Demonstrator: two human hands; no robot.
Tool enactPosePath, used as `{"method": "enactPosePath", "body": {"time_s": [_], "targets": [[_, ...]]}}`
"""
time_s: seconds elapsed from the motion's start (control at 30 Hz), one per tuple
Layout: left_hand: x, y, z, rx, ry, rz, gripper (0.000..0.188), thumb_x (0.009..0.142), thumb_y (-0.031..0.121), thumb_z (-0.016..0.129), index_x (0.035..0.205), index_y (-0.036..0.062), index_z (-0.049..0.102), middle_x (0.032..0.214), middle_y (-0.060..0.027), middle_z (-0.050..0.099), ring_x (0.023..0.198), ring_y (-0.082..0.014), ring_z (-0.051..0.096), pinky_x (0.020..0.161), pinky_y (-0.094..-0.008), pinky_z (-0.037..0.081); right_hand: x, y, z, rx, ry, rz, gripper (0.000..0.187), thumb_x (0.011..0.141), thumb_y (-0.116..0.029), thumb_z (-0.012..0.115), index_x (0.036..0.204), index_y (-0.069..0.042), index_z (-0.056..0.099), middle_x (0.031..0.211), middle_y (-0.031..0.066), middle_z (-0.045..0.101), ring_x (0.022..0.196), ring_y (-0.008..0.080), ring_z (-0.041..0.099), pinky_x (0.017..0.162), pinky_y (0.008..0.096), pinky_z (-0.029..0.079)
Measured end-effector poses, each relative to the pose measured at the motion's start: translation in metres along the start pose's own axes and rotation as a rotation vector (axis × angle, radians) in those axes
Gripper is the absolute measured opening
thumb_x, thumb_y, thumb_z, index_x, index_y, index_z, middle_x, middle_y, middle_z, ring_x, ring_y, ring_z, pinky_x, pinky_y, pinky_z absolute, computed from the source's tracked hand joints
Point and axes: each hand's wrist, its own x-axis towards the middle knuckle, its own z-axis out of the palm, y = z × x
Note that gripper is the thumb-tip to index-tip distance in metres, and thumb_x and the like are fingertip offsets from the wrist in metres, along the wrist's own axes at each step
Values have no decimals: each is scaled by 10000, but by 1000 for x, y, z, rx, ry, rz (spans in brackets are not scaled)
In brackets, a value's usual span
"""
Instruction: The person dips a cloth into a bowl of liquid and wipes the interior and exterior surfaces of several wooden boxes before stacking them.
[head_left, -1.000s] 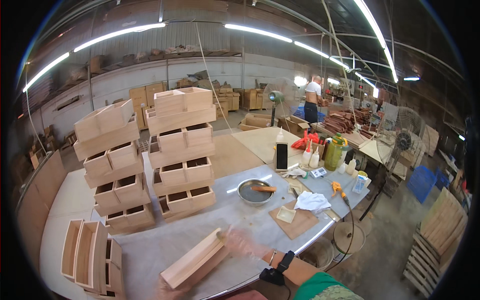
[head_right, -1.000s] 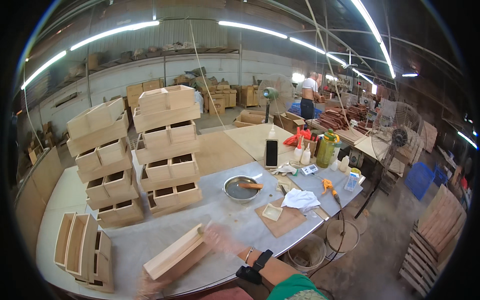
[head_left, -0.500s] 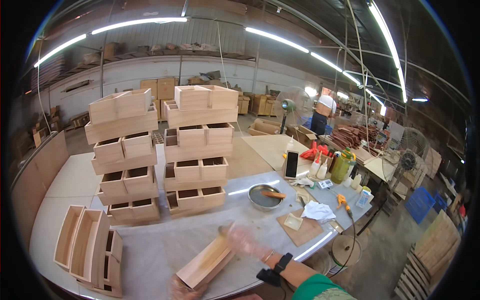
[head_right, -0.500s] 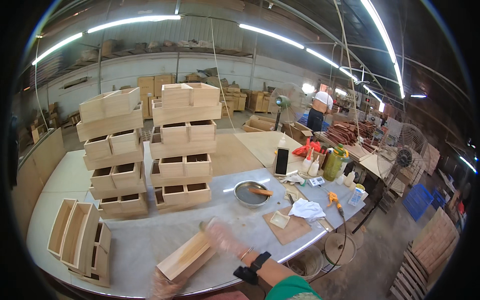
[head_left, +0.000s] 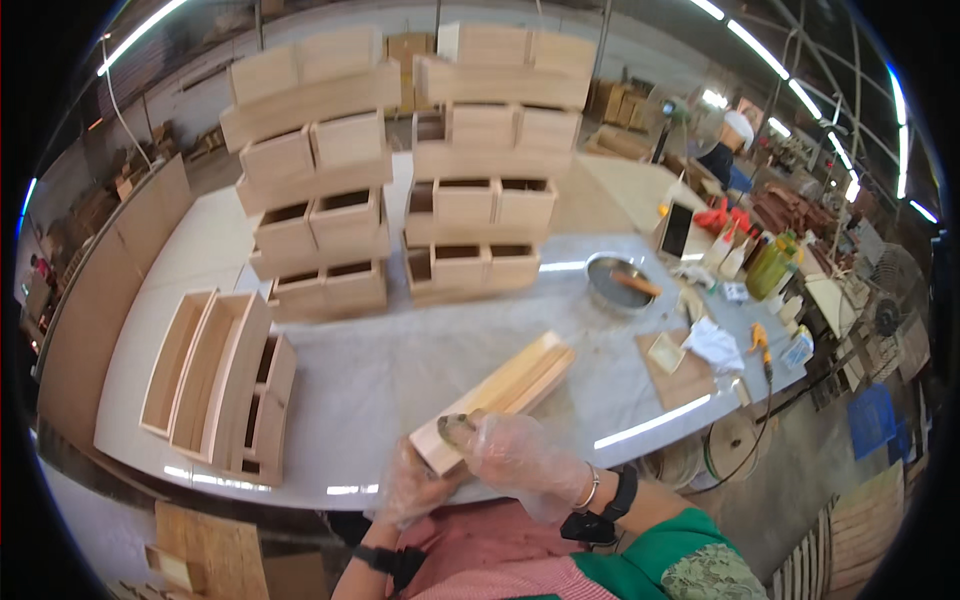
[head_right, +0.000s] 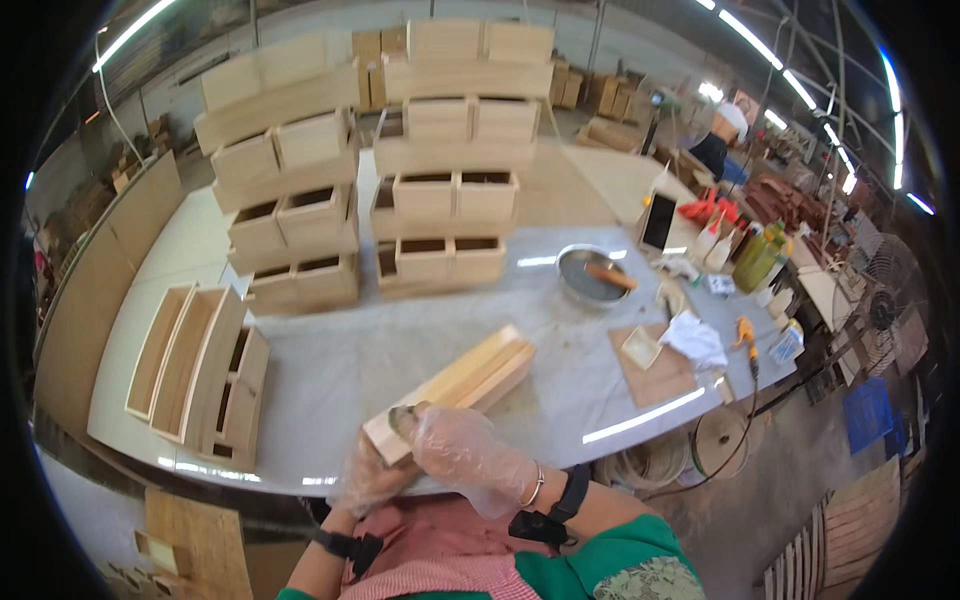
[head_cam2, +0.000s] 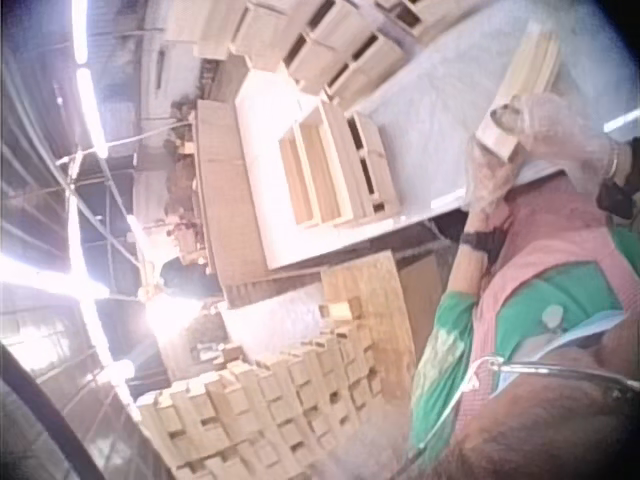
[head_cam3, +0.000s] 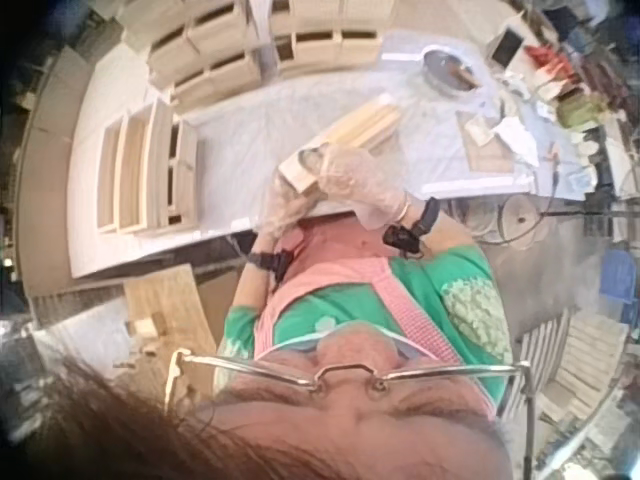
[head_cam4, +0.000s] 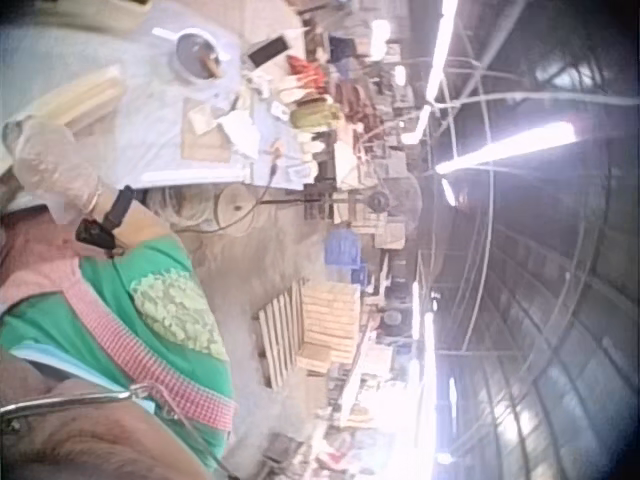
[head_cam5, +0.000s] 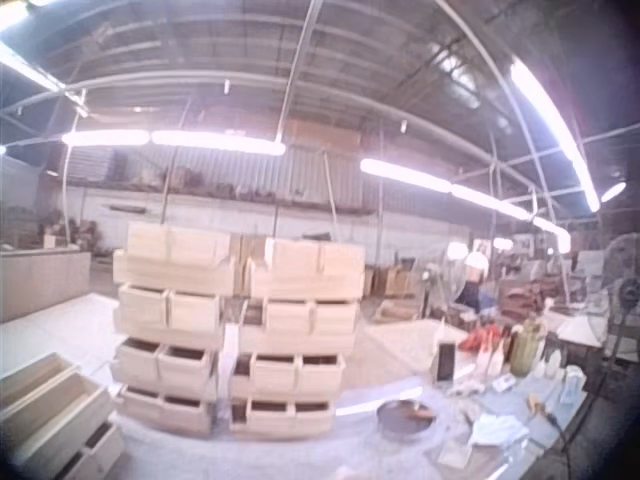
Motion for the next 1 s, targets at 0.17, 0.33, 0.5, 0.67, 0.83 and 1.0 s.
{"method": "enactPosePath", "body": {"time_s": [0.17, 0.33, 0.5, 0.67, 0.83, 1.0], "targets": [[2, -15, 7, -101, -23, 26, 690, 772, 401, 925, 1211, -36, 620, 1109, -185, 730, 1017, -281, 718, 885, -395, 570, -24, 41, 58, -439, 40, 15, 198, 965, -94, 552, 1119, -87, 677, 868, 61, 670, 738, 224, 689, 618, 353, 578], [11, -24, 10, -182, -159, 42, 720, 782, 436, 918, 1225, -33, 597, 1090, -160, 731, 994, -251, 720, 868, -381, 572, -16, 60, 64, -454, 212, 88, 157, 1048, -191, 576, 1159, -125, 666, 847, -5, 667, 732, 146, 669, 620, 314, 577], [6, -27, 10, -89, -86, 3, 746, 802, 365, 920, 1312, -27, 543, 1182, -141, 725, 1067, -237, 711, 932, -372, 566, -7, 48, 16, -580, 80, 4, 162, 1074, -227, 552, 1083, -125, 678, 836, 6, 691, 720, 179, 682, 576, 344, 563], [5, -22, 5, -132, -105, 5, 744, 807, 319, 922, 1342, -19, 532, 1221, -139, 727, 1115, -233, 706, 974, -371, 562, -13, 115, 40, -1595, 339, 73, 225, 1076, -280, 572, 966, -129, 698, 811, -14, 694, 643, 156, 641, 535, 307, 539], [8, -22, 9, -166, -113, -15, 782, 779, 339, 941, 1337, -24, 530, 1254, -151, 712, 1140, -240, 697, 986, -372, 561, -47, 148, 88, -1398, 391, -80, 256, 1092, -318, 559, 997, -124, 697, 741, -41, 644, 605, 148, 614, 523, 296, 535], [5, -28, 11, -41, -52, -14, 742, 778, 411, 918, 1250, -20, 543, 1153, -149, 710, 1034, -258, 700, 900, -386, 568, -59, 163, 98, -2392, -10, -418, 264, 1072, -322, 579, 1196, -112, 680, 845, -10, 662, 751, 161, 657, 638, 336, 575]]}}
